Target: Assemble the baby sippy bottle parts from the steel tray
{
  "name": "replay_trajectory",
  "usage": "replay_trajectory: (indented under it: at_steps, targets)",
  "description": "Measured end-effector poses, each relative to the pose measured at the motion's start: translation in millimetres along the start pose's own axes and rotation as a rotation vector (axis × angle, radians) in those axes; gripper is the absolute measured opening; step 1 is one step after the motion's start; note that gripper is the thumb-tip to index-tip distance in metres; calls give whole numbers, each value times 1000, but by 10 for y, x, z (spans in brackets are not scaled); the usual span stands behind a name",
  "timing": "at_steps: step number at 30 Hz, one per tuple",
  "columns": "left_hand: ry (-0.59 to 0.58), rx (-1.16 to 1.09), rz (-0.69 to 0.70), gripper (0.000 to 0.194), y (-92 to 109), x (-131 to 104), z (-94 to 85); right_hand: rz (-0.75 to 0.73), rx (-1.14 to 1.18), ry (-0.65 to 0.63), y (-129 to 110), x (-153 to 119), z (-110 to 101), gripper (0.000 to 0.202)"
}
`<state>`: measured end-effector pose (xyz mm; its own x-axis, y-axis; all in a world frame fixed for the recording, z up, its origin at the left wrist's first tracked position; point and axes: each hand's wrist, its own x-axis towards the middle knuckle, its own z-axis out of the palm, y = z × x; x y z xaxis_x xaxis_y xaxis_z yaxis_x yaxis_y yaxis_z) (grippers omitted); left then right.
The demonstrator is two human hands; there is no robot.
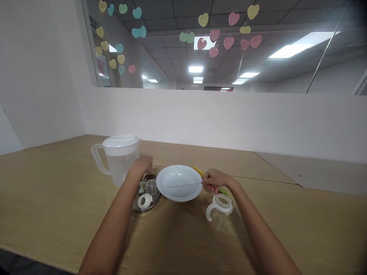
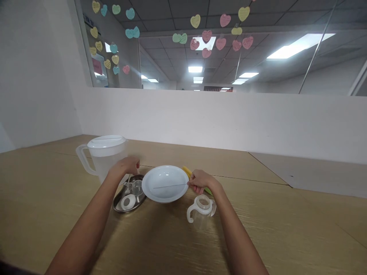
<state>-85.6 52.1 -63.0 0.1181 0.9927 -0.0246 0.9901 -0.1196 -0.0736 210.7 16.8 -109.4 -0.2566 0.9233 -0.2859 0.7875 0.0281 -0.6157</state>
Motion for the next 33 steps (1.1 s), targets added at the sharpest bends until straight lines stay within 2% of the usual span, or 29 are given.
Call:
replay_trajectory:
  at_steps: [6,9,12,16,19,24,27,30,33]
  targets:
    - [115,-52,27,34,-26,-173,-168,-99,8,132,-99,-113,-82,16]
    - [182,-94,69,33,-52,-305,-276,-173,-26,264,-216,-294,-176,17]
    - [272,-176,174,31,-64,-413,-375,-287,-138,516,-347,-563,-270,25]
    - [484,-401,395,27,15,-459,-444,-370,-157,810,-470,-930,-354,26]
    - [587,-547,511,27,141,-422,-426,-481,-32,1029,-531,-1129,-365,22]
    - [627,-572,613,29,363,-310,-307,-708,237,1310,-668,-1293,-278,16]
    - [607,-537,642,30,470,-266,-243,-790,243,1344,-744,-1290,-205,13]
    - [566,-509,639,33,543,-258,-217,-799,90,1307,-788,-1233,-153,14]
    - [549,-482,641,35,572,-270,-218,-797,-68,1327,-812,-1185,-130,15]
